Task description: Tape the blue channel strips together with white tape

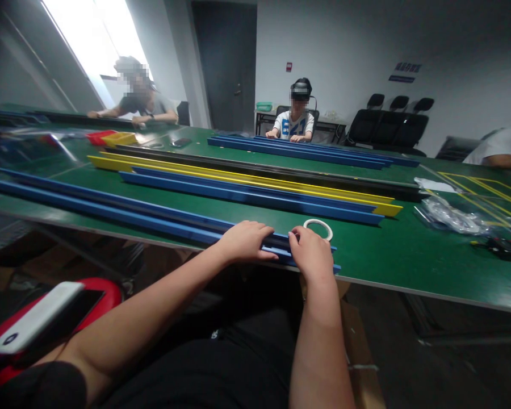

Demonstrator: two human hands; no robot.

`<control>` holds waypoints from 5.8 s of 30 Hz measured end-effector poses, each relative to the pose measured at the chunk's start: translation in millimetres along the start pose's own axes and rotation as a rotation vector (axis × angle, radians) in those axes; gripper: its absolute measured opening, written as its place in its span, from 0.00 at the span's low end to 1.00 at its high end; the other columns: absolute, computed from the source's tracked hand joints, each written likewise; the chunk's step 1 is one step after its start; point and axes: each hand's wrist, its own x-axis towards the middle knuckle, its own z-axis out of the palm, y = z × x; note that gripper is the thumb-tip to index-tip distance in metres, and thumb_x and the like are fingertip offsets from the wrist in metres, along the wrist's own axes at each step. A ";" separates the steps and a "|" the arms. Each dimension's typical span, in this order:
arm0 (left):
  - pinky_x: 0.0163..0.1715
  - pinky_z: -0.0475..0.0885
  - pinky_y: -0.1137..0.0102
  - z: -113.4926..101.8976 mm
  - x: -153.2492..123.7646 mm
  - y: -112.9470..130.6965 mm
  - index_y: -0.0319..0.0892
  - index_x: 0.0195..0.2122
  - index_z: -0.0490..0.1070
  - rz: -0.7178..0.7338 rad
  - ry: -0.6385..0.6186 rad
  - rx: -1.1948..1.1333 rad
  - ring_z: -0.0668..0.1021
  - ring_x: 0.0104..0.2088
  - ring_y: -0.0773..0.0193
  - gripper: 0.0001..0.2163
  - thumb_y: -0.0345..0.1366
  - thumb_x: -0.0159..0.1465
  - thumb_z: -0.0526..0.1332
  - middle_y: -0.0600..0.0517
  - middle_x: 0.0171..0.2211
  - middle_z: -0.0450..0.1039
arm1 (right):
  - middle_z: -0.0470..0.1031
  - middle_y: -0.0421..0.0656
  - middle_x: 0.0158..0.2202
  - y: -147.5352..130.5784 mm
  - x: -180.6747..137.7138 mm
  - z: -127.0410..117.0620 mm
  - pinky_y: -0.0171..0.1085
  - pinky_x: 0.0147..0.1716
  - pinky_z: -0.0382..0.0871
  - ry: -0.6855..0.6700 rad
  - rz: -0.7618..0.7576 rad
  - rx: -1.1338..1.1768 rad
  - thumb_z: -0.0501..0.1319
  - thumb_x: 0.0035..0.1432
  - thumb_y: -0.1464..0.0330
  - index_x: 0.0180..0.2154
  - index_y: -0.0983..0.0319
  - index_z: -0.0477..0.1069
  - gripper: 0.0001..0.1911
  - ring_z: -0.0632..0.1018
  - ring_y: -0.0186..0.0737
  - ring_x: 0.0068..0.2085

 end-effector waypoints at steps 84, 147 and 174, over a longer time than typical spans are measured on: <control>0.43 0.69 0.60 -1.5 -0.5 2.0 0.43 0.47 0.71 -0.015 -0.011 0.002 0.78 0.44 0.49 0.31 0.66 0.59 0.54 0.43 0.41 0.77 | 0.81 0.46 0.40 -17.4 -0.9 -4.9 0.40 0.43 0.65 -0.049 0.119 -0.187 0.46 0.68 0.54 0.46 0.55 0.77 0.23 0.80 0.46 0.41; 0.42 0.69 0.60 2.7 -1.3 0.8 0.43 0.46 0.71 0.007 0.036 0.019 0.78 0.42 0.49 0.32 0.67 0.59 0.52 0.45 0.40 0.77 | 0.81 0.45 0.39 -12.3 -0.3 -0.6 0.41 0.38 0.64 -0.019 0.088 -0.204 0.45 0.68 0.53 0.46 0.53 0.76 0.24 0.79 0.47 0.38; 0.43 0.68 0.61 1.0 -1.6 1.2 0.43 0.47 0.71 -0.002 0.015 -0.002 0.78 0.43 0.50 0.31 0.66 0.59 0.54 0.44 0.41 0.76 | 0.81 0.46 0.40 -16.6 -1.0 -4.1 0.40 0.43 0.65 -0.041 0.114 -0.192 0.46 0.68 0.54 0.47 0.55 0.76 0.24 0.79 0.45 0.40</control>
